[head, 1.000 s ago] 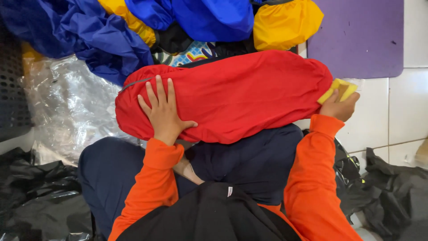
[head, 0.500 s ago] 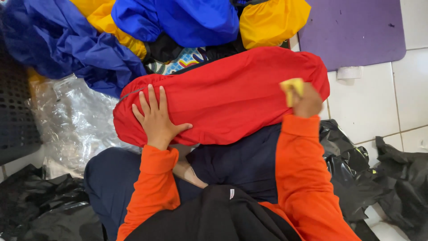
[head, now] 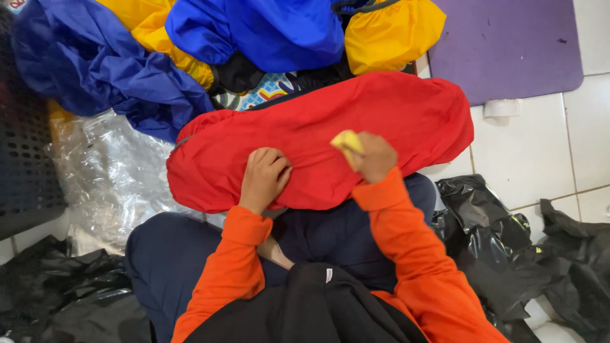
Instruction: The person cleans a red fabric cover with a sponge, folds it, and places it into a plastic bag. Subsequently, they take a black fabric cover and use scissors to trim away excess material or loose threads.
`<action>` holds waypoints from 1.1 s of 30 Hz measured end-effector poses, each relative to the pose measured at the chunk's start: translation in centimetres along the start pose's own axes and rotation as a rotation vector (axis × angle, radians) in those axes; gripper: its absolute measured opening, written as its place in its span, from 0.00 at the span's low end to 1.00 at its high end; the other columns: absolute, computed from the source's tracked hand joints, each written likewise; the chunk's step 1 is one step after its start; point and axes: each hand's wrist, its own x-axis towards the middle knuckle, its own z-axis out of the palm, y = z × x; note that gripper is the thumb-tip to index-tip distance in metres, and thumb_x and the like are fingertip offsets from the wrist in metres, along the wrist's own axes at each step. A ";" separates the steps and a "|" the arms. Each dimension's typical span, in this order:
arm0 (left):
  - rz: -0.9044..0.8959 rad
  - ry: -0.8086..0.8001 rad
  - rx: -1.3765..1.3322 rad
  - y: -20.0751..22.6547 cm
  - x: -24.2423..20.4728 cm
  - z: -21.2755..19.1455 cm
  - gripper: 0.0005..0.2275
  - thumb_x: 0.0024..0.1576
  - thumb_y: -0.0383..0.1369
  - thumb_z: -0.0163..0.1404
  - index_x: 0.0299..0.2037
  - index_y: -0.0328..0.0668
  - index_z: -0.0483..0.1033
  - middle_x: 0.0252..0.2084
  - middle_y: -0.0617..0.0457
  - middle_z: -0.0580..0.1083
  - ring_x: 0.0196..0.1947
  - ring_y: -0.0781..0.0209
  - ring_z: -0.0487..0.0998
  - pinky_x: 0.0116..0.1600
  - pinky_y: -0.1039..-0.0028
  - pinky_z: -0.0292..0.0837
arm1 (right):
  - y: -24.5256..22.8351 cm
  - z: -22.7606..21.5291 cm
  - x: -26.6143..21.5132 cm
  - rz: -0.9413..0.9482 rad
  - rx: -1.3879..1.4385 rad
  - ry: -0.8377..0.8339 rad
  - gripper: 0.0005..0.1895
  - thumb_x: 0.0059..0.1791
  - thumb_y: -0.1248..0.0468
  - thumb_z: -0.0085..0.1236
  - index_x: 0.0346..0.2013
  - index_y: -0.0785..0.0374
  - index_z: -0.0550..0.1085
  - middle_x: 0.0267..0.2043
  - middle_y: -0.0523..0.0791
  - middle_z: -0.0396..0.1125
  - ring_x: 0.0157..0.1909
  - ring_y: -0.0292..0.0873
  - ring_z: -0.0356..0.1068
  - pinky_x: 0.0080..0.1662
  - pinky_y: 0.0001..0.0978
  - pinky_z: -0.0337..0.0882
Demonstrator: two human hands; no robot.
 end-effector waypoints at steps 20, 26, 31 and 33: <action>-0.080 -0.256 -0.007 0.9 -0.2 -3.2 0.03 0.51 0.34 0.58 0.28 0.50 0.78 0.40 0.58 0.67 0.49 0.54 0.68 0.54 0.63 0.64 | -0.2 4.5 5.2 -0.183 -0.207 0.501 0.21 0.46 0.40 0.63 0.35 0.51 0.72 0.27 0.42 0.69 0.34 0.47 0.74 0.34 0.40 0.74; -0.175 -0.233 -0.021 0.7 0.0 -2.4 0.04 0.50 0.35 0.60 0.29 0.52 0.78 0.44 0.59 0.66 0.53 0.53 0.66 0.53 0.64 0.64 | 21.3 -0.1 7.4 0.513 -0.340 0.680 0.19 0.52 0.43 0.64 0.41 0.50 0.68 0.29 0.43 0.71 0.34 0.52 0.77 0.36 0.46 0.74; -0.250 -0.257 -0.012 1.5 0.5 -2.8 0.24 0.43 0.40 0.67 0.51 0.55 0.75 0.61 0.53 0.64 0.65 0.44 0.60 0.62 0.56 0.59 | 11.0 1.4 6.5 0.420 -0.147 0.934 0.25 0.47 0.39 0.72 0.45 0.47 0.72 0.32 0.44 0.74 0.36 0.53 0.78 0.35 0.45 0.76; -0.292 -0.263 0.047 2.3 1.0 -3.4 0.44 0.36 0.44 0.71 0.67 0.48 0.67 0.72 0.42 0.58 0.75 0.32 0.48 0.75 0.42 0.35 | -2.2 2.7 1.6 0.067 0.214 0.497 0.26 0.42 0.39 0.69 0.39 0.55 0.75 0.31 0.51 0.74 0.37 0.59 0.76 0.39 0.49 0.75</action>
